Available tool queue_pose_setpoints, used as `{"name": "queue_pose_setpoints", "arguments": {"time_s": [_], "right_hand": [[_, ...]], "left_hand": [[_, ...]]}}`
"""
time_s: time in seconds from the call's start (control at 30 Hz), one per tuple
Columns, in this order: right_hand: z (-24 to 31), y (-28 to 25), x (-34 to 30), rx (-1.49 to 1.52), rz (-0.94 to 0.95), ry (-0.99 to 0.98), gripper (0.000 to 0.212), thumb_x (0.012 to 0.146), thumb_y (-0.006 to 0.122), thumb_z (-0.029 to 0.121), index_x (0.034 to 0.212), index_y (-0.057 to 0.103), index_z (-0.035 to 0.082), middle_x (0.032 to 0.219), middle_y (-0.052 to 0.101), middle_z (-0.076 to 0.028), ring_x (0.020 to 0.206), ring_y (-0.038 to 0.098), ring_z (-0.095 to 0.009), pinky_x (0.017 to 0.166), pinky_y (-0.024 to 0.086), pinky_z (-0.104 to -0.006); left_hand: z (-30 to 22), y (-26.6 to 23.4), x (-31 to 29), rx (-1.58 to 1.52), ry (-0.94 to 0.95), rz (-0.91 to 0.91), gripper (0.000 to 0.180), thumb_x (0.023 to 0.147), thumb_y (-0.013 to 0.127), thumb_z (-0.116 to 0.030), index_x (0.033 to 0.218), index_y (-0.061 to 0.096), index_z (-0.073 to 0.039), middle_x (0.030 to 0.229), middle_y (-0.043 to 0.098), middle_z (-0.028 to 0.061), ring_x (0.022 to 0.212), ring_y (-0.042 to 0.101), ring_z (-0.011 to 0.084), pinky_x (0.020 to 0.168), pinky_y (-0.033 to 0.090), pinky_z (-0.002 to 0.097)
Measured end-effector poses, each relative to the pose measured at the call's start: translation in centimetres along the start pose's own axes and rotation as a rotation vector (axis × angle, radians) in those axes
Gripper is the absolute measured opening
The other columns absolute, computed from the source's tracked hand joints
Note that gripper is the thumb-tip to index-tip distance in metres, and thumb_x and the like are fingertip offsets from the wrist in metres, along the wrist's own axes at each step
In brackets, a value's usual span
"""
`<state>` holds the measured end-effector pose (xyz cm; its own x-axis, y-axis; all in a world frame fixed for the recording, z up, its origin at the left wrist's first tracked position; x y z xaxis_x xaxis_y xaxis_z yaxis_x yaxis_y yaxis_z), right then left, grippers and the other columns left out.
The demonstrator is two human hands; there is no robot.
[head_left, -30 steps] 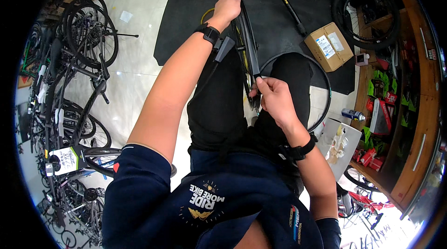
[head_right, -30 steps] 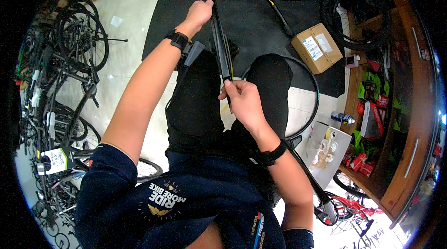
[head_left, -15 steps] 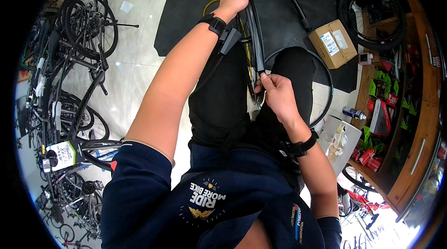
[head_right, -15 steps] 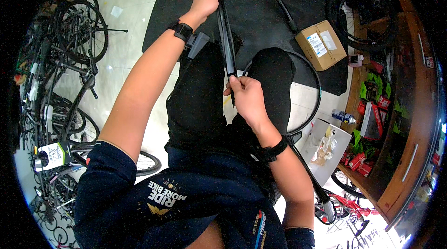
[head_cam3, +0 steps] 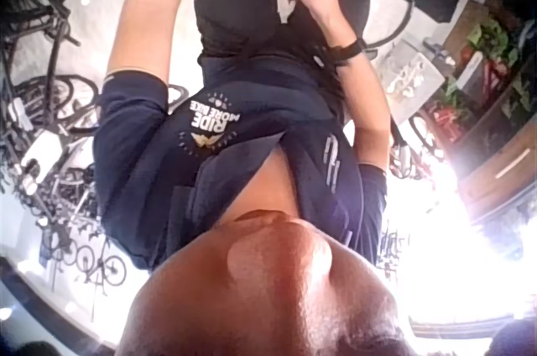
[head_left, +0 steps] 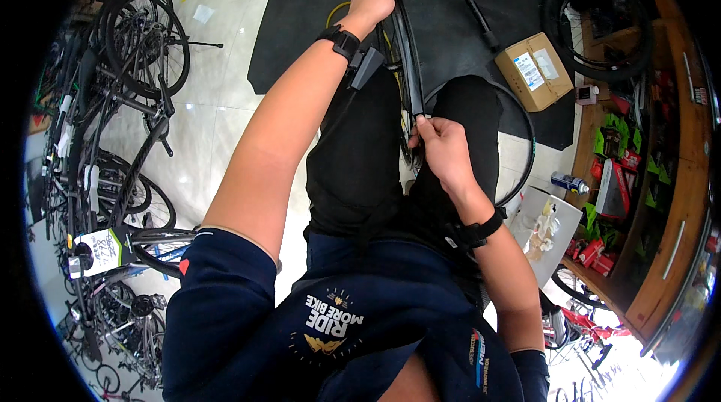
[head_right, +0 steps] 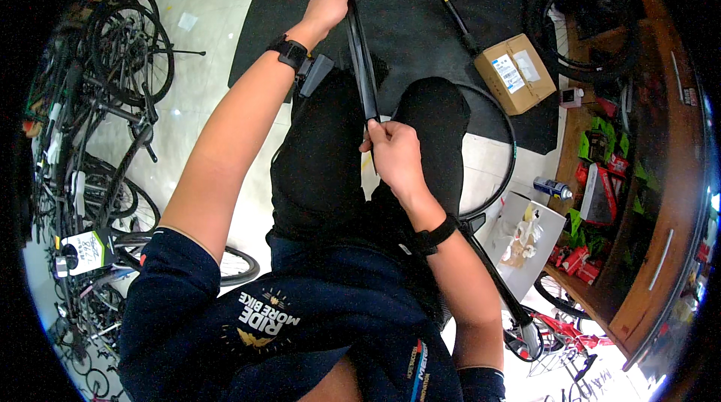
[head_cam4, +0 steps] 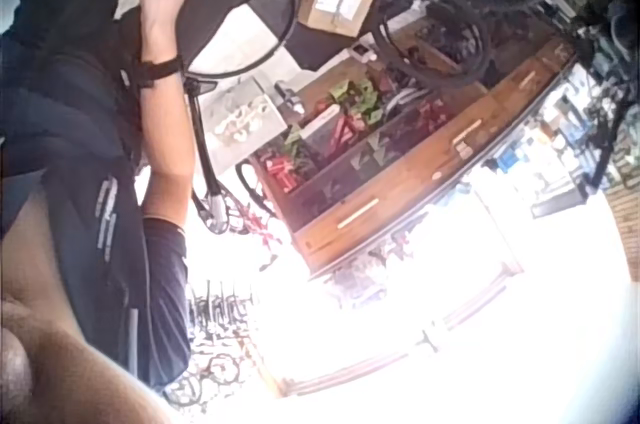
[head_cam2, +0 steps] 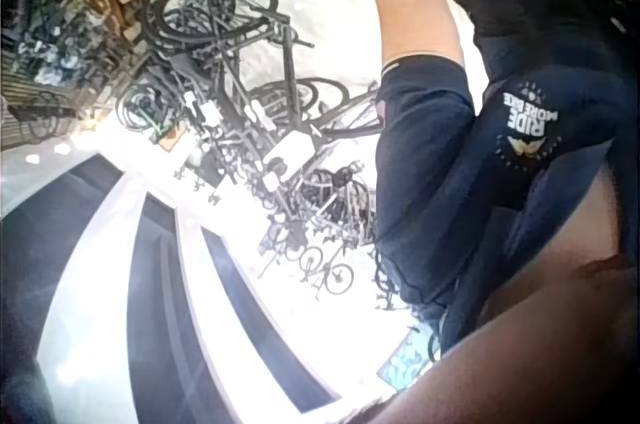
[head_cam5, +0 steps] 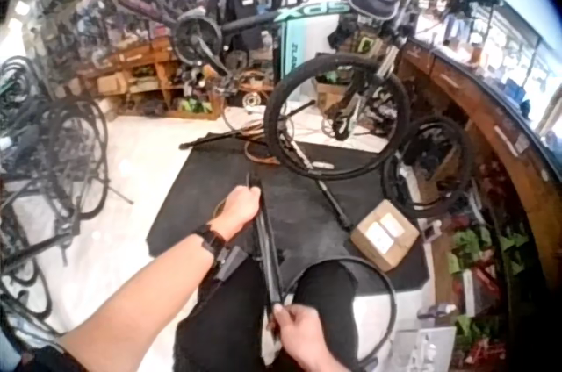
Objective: The person prepares a bicycle rim by applying rim tape from a roll around the interior circumference of the wheel.
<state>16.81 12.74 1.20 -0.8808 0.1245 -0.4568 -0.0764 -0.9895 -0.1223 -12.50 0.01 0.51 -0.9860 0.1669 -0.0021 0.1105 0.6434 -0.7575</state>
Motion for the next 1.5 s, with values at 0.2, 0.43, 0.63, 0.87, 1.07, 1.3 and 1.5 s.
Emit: {"name": "queue_pose_setpoints", "arguments": {"time_s": [0.2,0.43,0.63,0.87,1.07,1.3,1.5], "right_hand": [[1.2,0.4,0.6,-0.041,-0.05,-0.019,0.037,0.103,0.058,0.024,0.084,0.069,-0.007,0.067,0.067,-0.011,0.063,0.065,-0.017,0.065,0.051,-0.0336],[1.7,0.7,0.9,-0.049,-0.068,-0.06,0.037,0.103,0.058,0.024,0.083,0.068,-0.006,0.067,0.066,-0.01,0.062,0.064,-0.017,0.063,0.05,-0.033],[2.1,0.8,0.8,-0.06,-0.074,-0.037,0.037,0.103,0.057,0.024,0.082,0.067,-0.005,0.065,0.065,-0.009,0.061,0.061,-0.016,0.062,0.048,-0.0323],[1.9,0.5,0.8,-0.089,-0.065,-0.017,0.038,0.103,0.058,0.024,0.082,0.068,-0.005,0.066,0.065,-0.009,0.061,0.061,-0.016,0.062,0.048,-0.0327],[1.5,0.5,1.2,-0.085,-0.057,-0.067,0.039,0.102,0.059,0.025,0.081,0.069,-0.006,0.067,0.067,-0.013,0.062,0.065,-0.02,0.063,0.05,-0.0351],[2.3,0.4,1.9,-0.051,-0.058,-0.073,0.045,0.103,0.059,0.03,0.08,0.069,-0.007,0.065,0.067,-0.013,0.061,0.069,-0.021,0.062,0.053,-0.0355],[2.5,1.1,1.8,-0.02,-0.025,-0.057,0.044,0.105,0.056,0.03,0.078,0.067,-0.004,0.064,0.062,-0.007,0.059,0.06,-0.014,0.06,0.046,-0.0311]], "left_hand": [[-2.6,-3.0,-1.3,0.211,0.05,-0.265,0.034,0.095,0.059,-0.027,0.117,0.067,-0.003,0.115,0.067,0.0187,0.101,0.065,0.043,0.089,0.053,0.0513],[-5.8,-4.1,-4.0,0.702,0.333,0.039,0.035,0.1,0.05,-0.027,0.124,0.067,-0.007,0.143,0.053,0.0176,0.128,0.053,0.0388,0.104,0.044,0.0593],[-7.4,-3.7,-7.3,0.764,0.461,0.181,0.042,0.097,0.052,-0.023,0.126,0.06,0.006,0.147,0.047,0.0249,0.134,0.046,0.0418,0.107,0.041,0.0582],[-8.6,-2.8,-16.9,0.582,0.663,0.041,0.055,0.086,0.06,-0.01,0.133,0.049,0.016,0.147,0.042,0.031,0.134,0.044,0.0452,0.112,0.037,0.0553],[-8.0,-0.5,-22.1,0.851,0.636,0.088,0.062,0.09,0.06,-0.019,0.141,0.046,0.014,0.152,0.038,0.0281,0.139,0.04,0.0437,0.112,0.037,0.0584],[-8.1,-3.3,-18.0,0.469,0.646,-0.046,0.056,0.084,0.06,-0.01,0.136,0.052,0.009,0.145,0.045,0.0262,0.133,0.047,0.0411,0.111,0.04,0.0494],[-7.2,-4.5,-8.7,0.781,0.624,-0.047,0.044,0.085,0.06,-0.006,0.128,0.059,0.007,0.14,0.05,0.0242,0.129,0.05,0.0398,0.107,0.043,0.0505]]}}
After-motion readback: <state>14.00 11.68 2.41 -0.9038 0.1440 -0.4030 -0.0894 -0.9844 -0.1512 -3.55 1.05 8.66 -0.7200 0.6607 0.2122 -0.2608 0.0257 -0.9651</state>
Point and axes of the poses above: each hand's wrist, its own x-axis towards the middle knuckle, its own y-axis out of the palm, z = x × y, the point moved 6 cm from there along x, towards the middle knuckle
